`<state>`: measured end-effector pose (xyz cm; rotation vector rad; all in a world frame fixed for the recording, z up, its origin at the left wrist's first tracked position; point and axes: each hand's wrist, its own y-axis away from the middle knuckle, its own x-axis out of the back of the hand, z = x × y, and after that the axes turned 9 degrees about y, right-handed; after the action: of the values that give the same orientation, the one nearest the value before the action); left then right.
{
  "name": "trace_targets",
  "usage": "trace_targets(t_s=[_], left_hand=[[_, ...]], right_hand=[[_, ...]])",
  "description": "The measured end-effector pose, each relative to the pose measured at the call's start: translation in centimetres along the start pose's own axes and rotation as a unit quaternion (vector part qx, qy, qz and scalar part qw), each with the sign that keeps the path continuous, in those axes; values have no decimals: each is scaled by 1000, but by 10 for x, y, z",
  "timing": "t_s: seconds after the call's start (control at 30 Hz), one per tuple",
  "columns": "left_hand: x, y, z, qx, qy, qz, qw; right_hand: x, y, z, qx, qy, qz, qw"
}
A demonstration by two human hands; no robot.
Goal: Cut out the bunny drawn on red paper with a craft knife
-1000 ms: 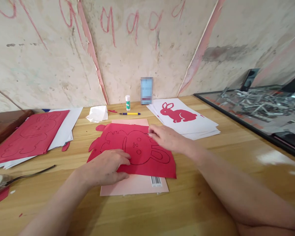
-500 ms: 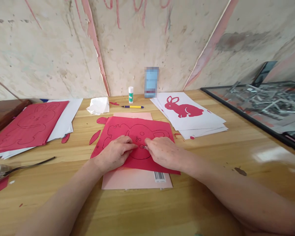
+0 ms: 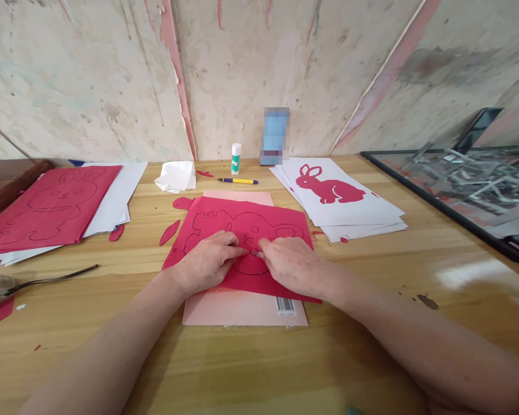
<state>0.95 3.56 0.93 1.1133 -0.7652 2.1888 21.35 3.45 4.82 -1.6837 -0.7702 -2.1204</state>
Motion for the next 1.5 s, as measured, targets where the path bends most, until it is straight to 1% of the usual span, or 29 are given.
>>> trace_targets(t_s=[0.13,0.3,0.4,0.63,0.83,1.03,1.17,1.37,1.5], left_hand=[[0,-1,0,-4,-2,-1,1000],[0,-1,0,-6,4,-2,1000],[0,-2,1,-4,1,-8,1000],[2,-2,4,-2,-33,-34,999],[1,-3,4,-16,-97,-60,993],[3,-4,8,-25,-138,-76,987],[3,-4,10,-30,-149,-82,985],[3,-4,10,-28,-156,-84,984],[3,-4,9,-33,-150,-80,985]], right_hand=[[3,-3,-1,1,9,-14,1000],[7,-10,1,0,6,-66,998],[9,-12,1,2,3,-87,996],[23,-12,-8,-21,3,-118,993],[22,-13,-9,-23,8,-107,994],[21,-13,-9,-27,16,-119,992],[21,-12,-10,-20,16,-109,994],[22,-10,-10,-22,15,-113,993],[18,-8,-9,-3,30,-91,995]])
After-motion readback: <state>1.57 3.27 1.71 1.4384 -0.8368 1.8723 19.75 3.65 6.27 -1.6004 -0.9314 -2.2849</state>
